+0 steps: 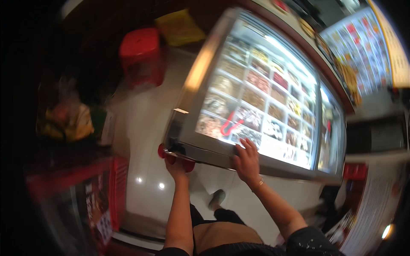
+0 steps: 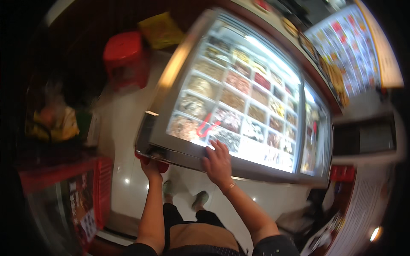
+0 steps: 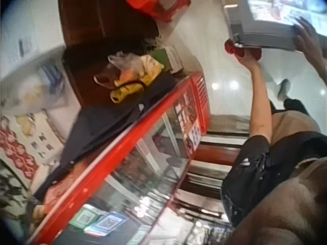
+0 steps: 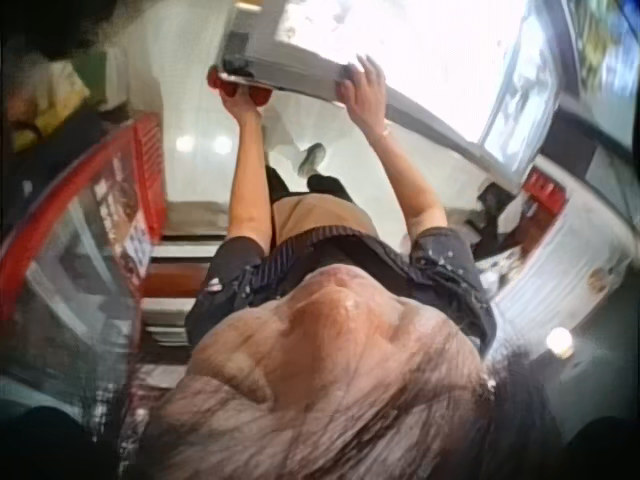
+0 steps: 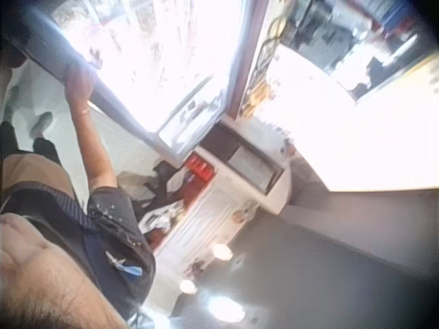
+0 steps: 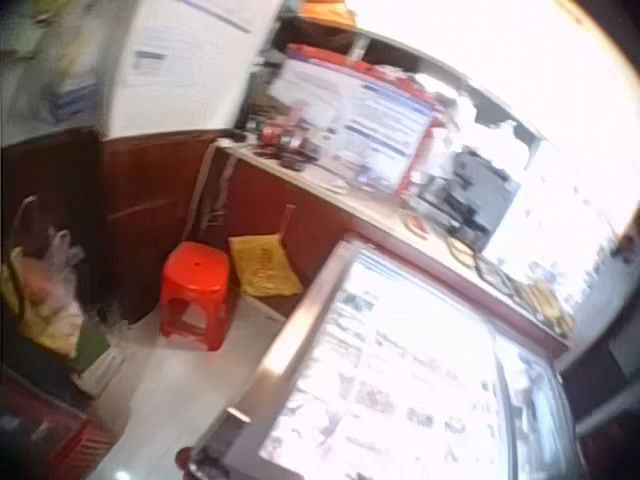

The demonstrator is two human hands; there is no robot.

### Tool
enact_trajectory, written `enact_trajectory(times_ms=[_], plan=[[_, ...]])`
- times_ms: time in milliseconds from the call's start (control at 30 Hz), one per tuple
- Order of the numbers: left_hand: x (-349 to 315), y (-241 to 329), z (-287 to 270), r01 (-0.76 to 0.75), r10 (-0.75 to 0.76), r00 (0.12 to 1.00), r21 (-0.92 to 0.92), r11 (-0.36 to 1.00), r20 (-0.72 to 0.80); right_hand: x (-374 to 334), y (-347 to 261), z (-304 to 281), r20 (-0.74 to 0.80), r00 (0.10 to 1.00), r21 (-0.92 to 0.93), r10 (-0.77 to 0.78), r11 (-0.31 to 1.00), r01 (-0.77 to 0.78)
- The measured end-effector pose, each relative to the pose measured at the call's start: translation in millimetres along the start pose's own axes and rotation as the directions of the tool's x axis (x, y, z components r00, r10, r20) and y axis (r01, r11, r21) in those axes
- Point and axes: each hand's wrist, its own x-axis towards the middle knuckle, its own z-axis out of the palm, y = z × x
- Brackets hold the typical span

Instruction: The person wipes the glass and metal surfaces of a refrigerated display case with a red cloth, then moves to wipe a nearby table. The person uses a red cloth to clean the display case and table surfaces.

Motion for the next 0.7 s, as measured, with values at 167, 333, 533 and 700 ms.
enact_trajectory(times_ms=[167,333,533,700], plan=[[-40,-55,-13,-0.179,0.037,0.94,0.398,0.9,0.338,-5,11,-4,-0.175,0.98,0.17,-0.09,0.978,0.12],[-143,-81,0,-0.304,-0.089,0.8,0.529,0.792,0.593,-73,16,-30,-0.515,0.857,0.336,0.025,0.925,0.175],[-229,-174,10,-0.341,-0.333,0.642,0.646,0.682,0.691,-261,94,-15,-0.011,0.306,0.797,0.952,0.193,-0.572],[-344,-238,68,-0.912,-0.757,0.006,0.314,0.264,0.653,-355,173,-24,0.492,0.39,0.721,0.779,-0.615,0.319]])
